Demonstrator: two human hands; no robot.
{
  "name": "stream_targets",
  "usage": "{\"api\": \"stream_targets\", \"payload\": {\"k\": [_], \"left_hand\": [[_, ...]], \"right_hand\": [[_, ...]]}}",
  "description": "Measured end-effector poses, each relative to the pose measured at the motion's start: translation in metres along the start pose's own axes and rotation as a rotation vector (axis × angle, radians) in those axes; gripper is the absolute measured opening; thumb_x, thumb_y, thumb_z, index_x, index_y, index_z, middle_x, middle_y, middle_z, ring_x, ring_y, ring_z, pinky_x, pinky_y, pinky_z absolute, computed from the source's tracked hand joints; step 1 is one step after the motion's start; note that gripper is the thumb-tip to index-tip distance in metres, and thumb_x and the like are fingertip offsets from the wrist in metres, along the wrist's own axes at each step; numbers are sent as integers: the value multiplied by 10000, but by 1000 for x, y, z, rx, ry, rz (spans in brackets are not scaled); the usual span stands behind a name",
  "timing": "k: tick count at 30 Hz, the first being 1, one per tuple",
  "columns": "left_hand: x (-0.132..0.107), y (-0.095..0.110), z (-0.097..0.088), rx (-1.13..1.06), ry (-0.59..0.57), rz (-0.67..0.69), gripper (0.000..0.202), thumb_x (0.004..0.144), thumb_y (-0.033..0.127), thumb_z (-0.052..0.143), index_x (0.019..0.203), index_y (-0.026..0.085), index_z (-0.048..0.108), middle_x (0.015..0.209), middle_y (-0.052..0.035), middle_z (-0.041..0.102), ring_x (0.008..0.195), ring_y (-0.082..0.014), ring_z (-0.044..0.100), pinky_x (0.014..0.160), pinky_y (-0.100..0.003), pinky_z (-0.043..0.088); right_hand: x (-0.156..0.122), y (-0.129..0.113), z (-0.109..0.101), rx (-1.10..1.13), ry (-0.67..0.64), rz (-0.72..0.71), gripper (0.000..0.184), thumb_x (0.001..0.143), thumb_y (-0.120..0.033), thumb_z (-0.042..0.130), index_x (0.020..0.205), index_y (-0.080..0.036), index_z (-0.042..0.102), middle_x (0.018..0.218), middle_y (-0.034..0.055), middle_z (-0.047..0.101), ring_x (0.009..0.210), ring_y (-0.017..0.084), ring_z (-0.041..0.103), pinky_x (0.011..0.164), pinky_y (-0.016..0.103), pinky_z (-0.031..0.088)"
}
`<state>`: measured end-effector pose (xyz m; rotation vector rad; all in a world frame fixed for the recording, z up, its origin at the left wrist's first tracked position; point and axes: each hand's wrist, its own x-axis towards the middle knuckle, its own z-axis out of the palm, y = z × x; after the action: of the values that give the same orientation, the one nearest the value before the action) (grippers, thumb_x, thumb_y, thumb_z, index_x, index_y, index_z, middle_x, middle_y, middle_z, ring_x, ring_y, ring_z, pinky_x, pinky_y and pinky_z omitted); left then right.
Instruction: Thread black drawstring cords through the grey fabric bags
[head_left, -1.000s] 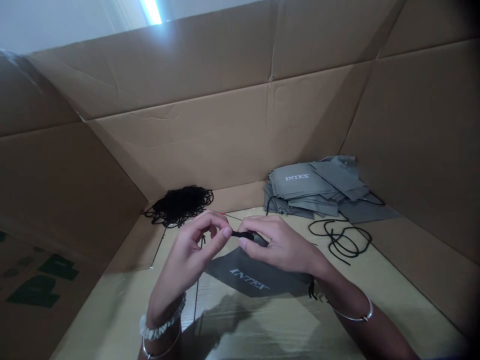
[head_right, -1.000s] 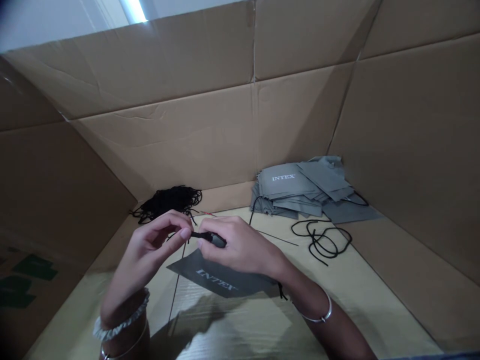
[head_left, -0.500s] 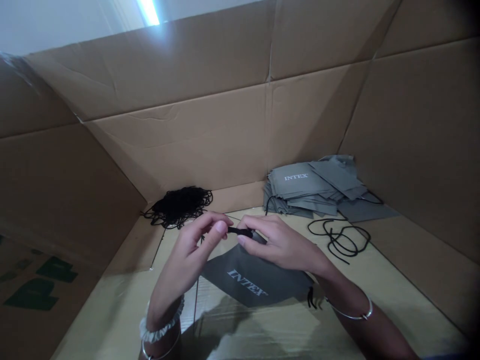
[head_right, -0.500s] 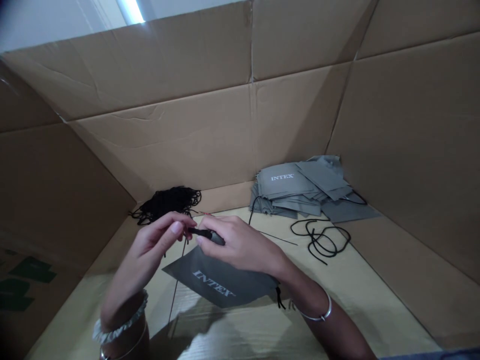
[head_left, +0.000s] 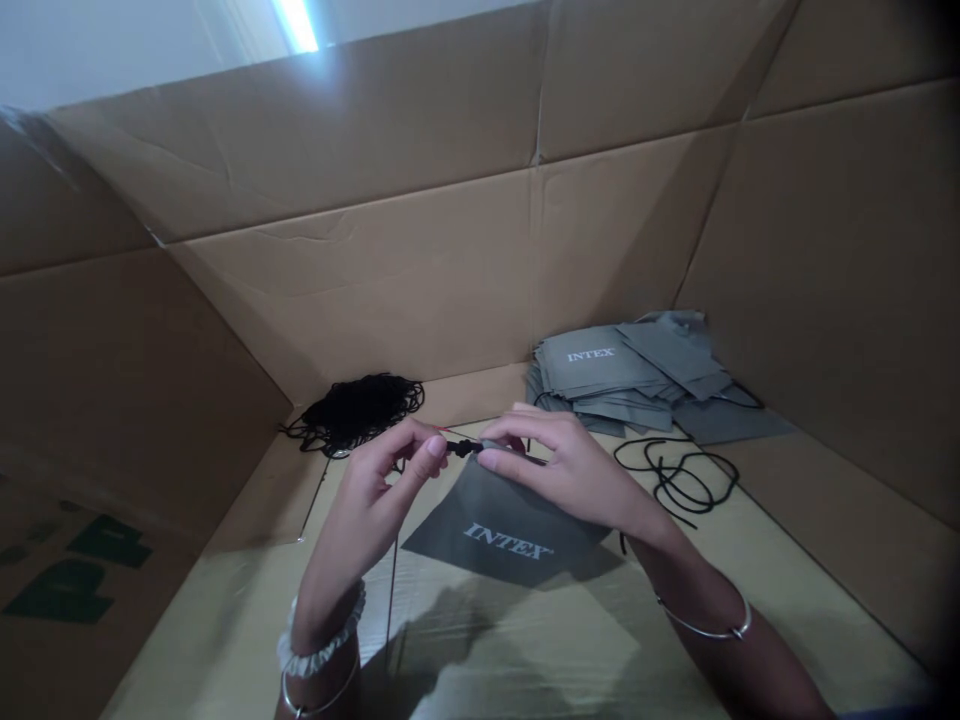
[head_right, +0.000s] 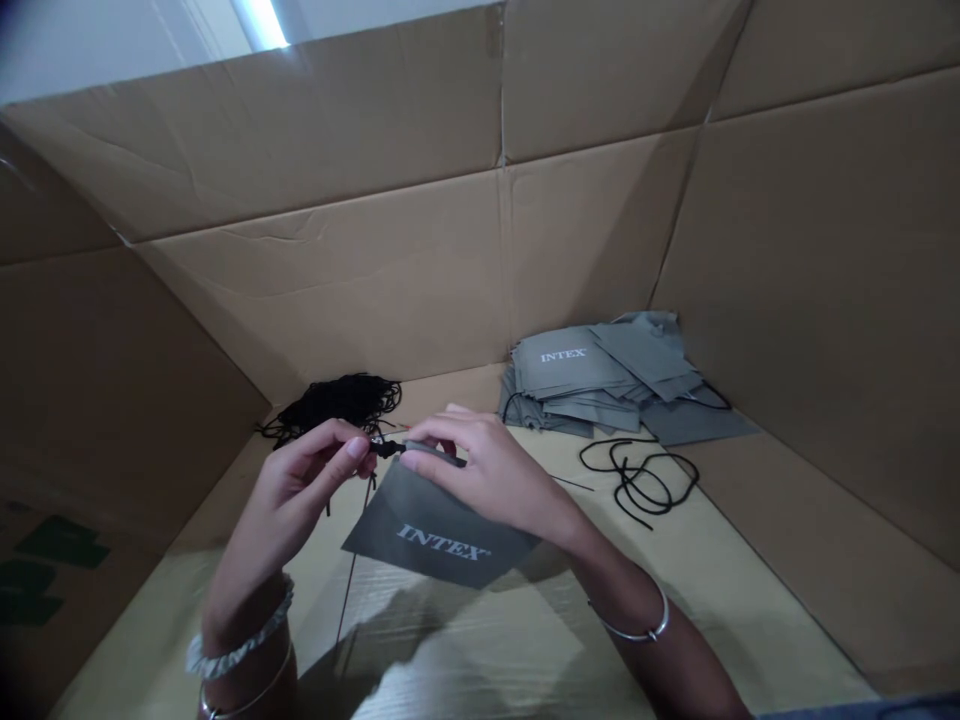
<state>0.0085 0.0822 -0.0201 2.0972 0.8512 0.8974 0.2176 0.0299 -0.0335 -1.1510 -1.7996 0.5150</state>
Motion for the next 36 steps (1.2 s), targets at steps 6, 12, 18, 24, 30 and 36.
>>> {"api": "stream_targets", "payload": {"k": [6,12,18,24,30,36], "left_hand": [[1,3,5,56,-84,185,284,929,270,606,1213,273,629,1165,-16,674,1066,-144,620,933,-273,477],[3,-1,15,58,64,340,200,833,145,710,1016,226,712,980,-5,731,916,-126,668,843,-242,523],[2,-3,13,-55,76,307,108,780,111,740,856,173,696,875,-36,716,855,-158,674,804,-287,541],[0,1,12,-78,52,337,154,756,57,736,814,176,658,833,-16,698,796,-135,663,752,-263,531],[-6,5,7,-53,34,344,177,757,39,721,808,182,629,825,-9,682,781,-133,650,723,-262,519],[-7,7,8,-26,44,336,164,771,35,688,800,174,605,806,-18,659,766,-137,635,712,-272,508]], "right_hand": [[-1,4,0,-68,19,-118,98,909,-239,648,966,-186,708,875,0,693,819,134,541,733,258,417],[-3,1,-1,-75,39,-137,83,910,-217,643,952,-202,714,889,-7,711,823,147,529,738,273,416],[-3,-1,-5,-85,-10,-173,82,905,-176,640,920,-188,719,823,-7,694,776,153,485,716,293,381],[-4,-2,-8,-96,-4,-211,82,908,-215,645,903,-203,726,753,-10,671,754,159,451,701,302,356],[-6,-5,-8,-111,-5,-230,72,904,-241,655,881,-206,713,797,-20,701,772,158,449,719,314,351],[-7,-7,-10,-130,-29,-235,83,911,-258,649,877,-212,710,803,-19,701,781,162,466,737,331,346]]}}
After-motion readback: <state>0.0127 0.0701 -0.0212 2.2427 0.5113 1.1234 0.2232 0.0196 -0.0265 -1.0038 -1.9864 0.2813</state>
